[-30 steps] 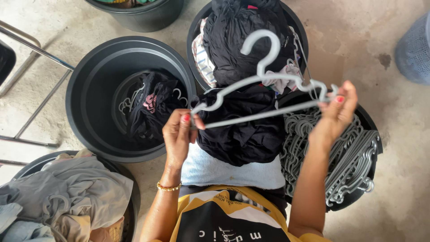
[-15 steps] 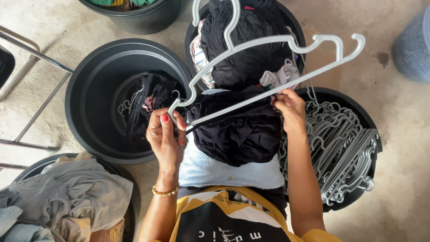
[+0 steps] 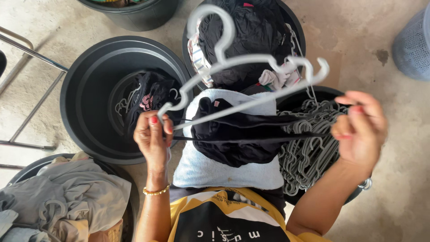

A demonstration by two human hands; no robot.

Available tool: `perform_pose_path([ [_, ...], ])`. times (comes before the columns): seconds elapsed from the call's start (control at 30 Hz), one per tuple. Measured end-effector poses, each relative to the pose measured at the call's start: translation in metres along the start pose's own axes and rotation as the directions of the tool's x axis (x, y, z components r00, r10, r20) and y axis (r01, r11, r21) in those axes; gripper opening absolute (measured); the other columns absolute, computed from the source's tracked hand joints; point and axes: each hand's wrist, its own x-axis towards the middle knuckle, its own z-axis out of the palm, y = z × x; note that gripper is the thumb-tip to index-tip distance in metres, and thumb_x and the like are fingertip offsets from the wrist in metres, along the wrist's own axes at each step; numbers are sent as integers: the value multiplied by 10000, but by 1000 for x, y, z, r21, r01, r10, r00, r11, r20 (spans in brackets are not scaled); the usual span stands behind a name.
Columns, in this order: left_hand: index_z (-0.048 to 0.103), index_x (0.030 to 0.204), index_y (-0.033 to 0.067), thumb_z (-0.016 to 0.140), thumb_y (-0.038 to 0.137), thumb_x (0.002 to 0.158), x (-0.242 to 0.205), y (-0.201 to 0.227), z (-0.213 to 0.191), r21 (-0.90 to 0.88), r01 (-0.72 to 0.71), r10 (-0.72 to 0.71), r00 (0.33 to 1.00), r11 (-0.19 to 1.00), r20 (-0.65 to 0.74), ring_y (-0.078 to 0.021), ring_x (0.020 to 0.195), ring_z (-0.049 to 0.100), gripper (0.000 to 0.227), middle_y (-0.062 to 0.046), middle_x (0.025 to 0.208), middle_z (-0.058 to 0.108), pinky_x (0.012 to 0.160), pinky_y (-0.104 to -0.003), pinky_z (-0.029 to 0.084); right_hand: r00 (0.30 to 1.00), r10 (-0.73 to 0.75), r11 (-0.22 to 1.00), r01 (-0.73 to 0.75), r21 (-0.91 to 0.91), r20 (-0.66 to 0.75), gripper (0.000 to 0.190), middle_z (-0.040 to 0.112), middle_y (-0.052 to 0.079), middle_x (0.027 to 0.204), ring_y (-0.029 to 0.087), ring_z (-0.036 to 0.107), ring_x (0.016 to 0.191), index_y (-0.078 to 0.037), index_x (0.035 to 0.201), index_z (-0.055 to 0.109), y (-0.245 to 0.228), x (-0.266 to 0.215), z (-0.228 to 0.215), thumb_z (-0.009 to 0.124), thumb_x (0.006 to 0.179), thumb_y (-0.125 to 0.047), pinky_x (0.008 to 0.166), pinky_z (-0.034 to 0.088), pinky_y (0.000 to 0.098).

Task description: The person sorts through dark clothing in plastic bins by hand, placing items onto plastic hangers one at a time and smoothing them out.

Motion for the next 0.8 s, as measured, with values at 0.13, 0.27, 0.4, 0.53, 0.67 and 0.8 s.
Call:
perform_pose_path([
  [0.13,596,1035,3,484,189,1142,-3,-9,5,65,32,-40,992,997,118,-26,478,397,242,-38,726,601,428,-185,314,992,74,980,-92,-177,-106,257,670,124,1321,47,413,593,7,1360,625,17,13,40,540,1139,-93,562,427,250],
  [0.27,594,1046,4,486,180,1130,-2,-2,-5,124,6,-19,995,992,101,-15,472,376,223,-29,712,591,420,-175,284,986,-46,987,20,-161,-158,264,695,156,1307,56,443,598,40,1339,637,14,18,47,557,1133,-103,592,459,261],
  [0.4,583,1033,3,485,180,1135,0,-4,-4,174,21,-36,996,985,79,-15,467,368,227,-33,705,590,421,-180,281,985,-159,961,138,-240,-71,197,700,190,1162,150,617,785,90,1273,640,26,18,44,585,1154,-56,721,518,285],
  [0.53,560,1025,10,468,192,1142,1,-9,9,61,7,-8,1000,998,13,-19,454,370,234,-33,718,577,421,-179,258,997,-58,976,65,-206,43,135,680,178,936,138,565,677,74,1162,639,31,11,42,610,1145,-57,608,444,258],
  [0.67,550,1020,10,464,203,1148,4,-5,8,97,-7,9,1000,995,-12,-27,460,374,248,-40,733,574,417,-183,265,1000,1,986,5,-169,31,159,683,160,944,133,576,714,-11,1204,554,23,3,54,620,1072,-67,615,437,262],
  [0.8,546,1011,19,476,223,1144,3,-8,7,35,-7,9,999,999,-40,-28,465,364,254,-42,734,567,408,-180,260,993,116,921,-114,-372,-17,215,688,139,875,99,545,660,-28,1224,519,12,2,55,615,1034,-60,577,420,232],
])
